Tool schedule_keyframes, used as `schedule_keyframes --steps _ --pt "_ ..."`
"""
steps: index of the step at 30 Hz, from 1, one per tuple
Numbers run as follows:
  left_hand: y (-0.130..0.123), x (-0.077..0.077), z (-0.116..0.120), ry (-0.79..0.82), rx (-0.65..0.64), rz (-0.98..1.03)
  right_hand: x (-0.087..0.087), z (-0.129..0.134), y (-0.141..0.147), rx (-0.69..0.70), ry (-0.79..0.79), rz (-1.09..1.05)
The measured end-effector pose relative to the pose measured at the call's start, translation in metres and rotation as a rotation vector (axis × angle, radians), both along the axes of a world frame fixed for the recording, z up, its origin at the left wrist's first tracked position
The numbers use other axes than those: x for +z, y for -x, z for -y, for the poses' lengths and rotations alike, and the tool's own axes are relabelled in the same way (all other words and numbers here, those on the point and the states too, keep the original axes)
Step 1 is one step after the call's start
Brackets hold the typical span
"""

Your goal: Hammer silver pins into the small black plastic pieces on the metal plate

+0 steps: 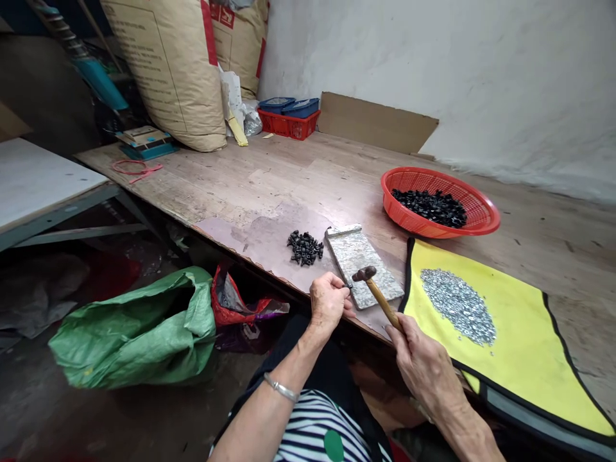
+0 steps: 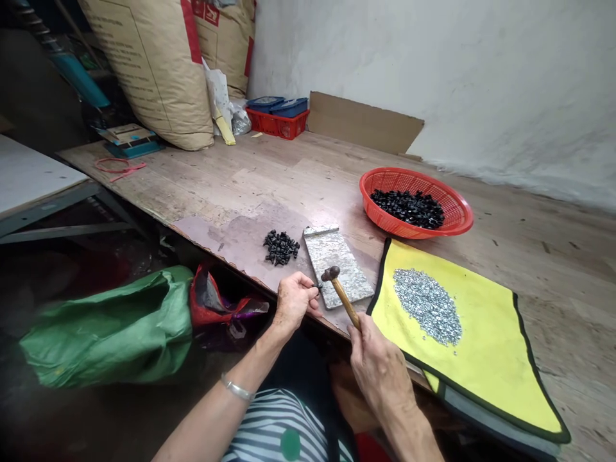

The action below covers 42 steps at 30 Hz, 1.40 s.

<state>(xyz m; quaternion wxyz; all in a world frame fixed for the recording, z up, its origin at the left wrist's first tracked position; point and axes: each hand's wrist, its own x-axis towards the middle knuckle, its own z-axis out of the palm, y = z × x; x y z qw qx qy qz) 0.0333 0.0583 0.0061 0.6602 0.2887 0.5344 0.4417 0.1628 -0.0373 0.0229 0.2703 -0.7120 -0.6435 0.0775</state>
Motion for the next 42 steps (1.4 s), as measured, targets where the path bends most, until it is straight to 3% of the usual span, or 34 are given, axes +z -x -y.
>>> schedule_keyframes --steps 7,13,22,25,29,31,36,42 --pt "0.0 -0.004 0.0 -0.004 -0.017 -0.004 0.016 0.005 0.015 0.008 -0.267 0.313" --pt "-0.001 -0.005 -0.001 -0.012 -0.002 -0.009 0.003 0.003 0.022 -0.027 -0.078 0.569" --pt "0.0 -0.006 -0.002 0.006 -0.012 0.006 0.039 0.011 0.021 0.016 -0.419 0.442" --pt "-0.001 -0.005 -0.002 0.009 -0.015 0.006 0.03 0.011 0.025 -0.088 -0.491 0.448" --pt "-0.002 -0.004 -0.002 0.007 -0.009 0.005 0.008 0.007 0.025 -0.037 -0.234 0.584" --pt "-0.002 -0.005 -0.002 0.006 -0.01 0.008 0.006 0.007 0.022 -0.021 -0.195 0.623" --pt "-0.002 -0.006 -0.003 0.02 -0.016 0.004 0.013 0.01 0.022 -0.158 -0.429 0.556" --pt "-0.002 -0.006 -0.003 0.015 -0.006 -0.009 0.0 0.007 0.023 -0.048 -0.263 0.602"
